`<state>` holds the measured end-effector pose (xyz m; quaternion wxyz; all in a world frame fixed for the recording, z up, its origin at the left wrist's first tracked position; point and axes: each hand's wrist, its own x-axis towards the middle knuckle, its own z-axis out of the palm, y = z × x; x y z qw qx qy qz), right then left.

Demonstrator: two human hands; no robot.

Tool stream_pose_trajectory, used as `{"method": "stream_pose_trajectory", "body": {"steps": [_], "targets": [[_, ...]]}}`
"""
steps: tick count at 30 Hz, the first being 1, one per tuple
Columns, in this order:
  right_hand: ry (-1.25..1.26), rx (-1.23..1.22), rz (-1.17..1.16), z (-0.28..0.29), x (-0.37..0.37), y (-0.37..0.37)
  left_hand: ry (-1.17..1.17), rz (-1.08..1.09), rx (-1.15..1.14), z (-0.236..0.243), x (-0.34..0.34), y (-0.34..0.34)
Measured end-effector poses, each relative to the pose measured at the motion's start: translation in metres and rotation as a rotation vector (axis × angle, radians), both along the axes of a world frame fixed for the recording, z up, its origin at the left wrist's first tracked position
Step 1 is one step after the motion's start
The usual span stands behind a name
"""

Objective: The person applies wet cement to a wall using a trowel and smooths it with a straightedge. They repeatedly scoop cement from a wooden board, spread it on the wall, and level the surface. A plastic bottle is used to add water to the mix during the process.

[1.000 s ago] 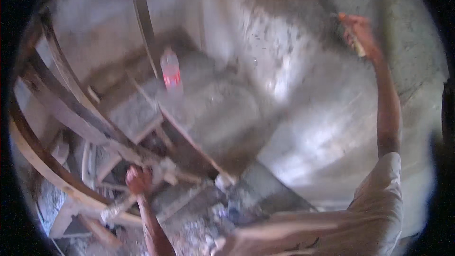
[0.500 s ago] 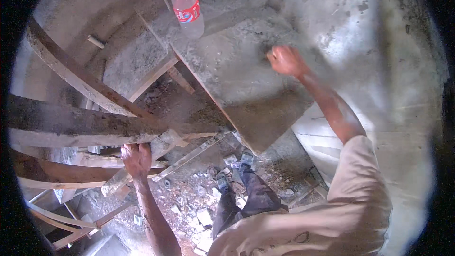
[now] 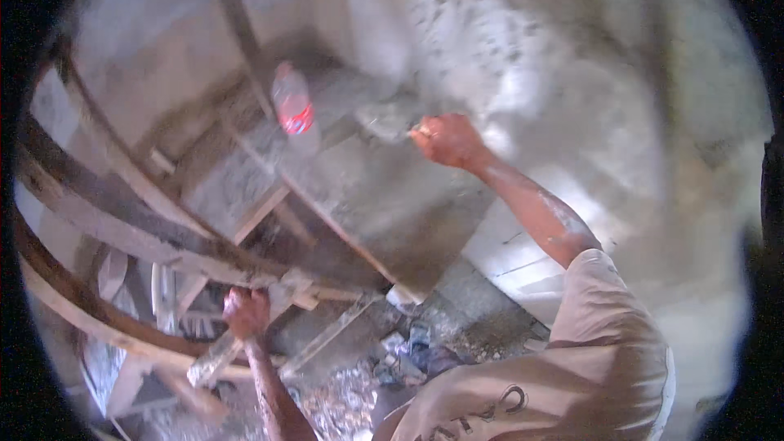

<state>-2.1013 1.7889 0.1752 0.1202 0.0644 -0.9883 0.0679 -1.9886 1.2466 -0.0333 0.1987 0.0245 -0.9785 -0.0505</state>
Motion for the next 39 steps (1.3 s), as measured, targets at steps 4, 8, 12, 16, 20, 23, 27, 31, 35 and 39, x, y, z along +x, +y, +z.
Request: {"method": "stream_pose_trajectory", "body": {"steps": [4,8,12,16,20,23,27,31,35,39], "targets": [[-0.042,0.171,0.052,0.110,0.073,-0.005,-0.097,0.013,0.042,0.011,-0.013,0.010],[-0.017,-0.013,0.181,0.202,0.153,-0.029,-0.061,0.093,0.117,0.022,-0.010,0.001],[-0.181,-0.413,0.172,0.257,0.235,-0.025,-0.064,0.044,0.044,0.022,-0.014,0.013],[-0.350,-0.814,0.139,0.261,0.258,0.018,-0.032,0.103,-0.026,0.007,-0.021,-0.011],[0.149,-0.753,-0.403,0.244,0.272,0.196,-0.013,-0.040,-0.093,-0.006,-0.008,-0.001],[0.617,-0.743,-0.403,0.265,0.337,0.232,0.059,0.007,-0.094,0.011,-0.012,0.016],[0.498,-0.629,-0.447,0.226,0.342,0.213,0.085,-0.057,-0.178,0.002,-0.006,-0.004],[0.270,-0.448,-0.551,0.150,0.249,0.209,-0.001,-0.024,-0.119,0.003,-0.016,0.013],[0.284,-0.460,-0.464,0.131,0.105,0.152,-0.008,0.040,-0.060,0.006,-0.019,-0.007],[0.167,-0.648,-0.401,0.121,-0.022,0.131,-0.172,0.115,-0.147,0.023,-0.009,0.019]]}}
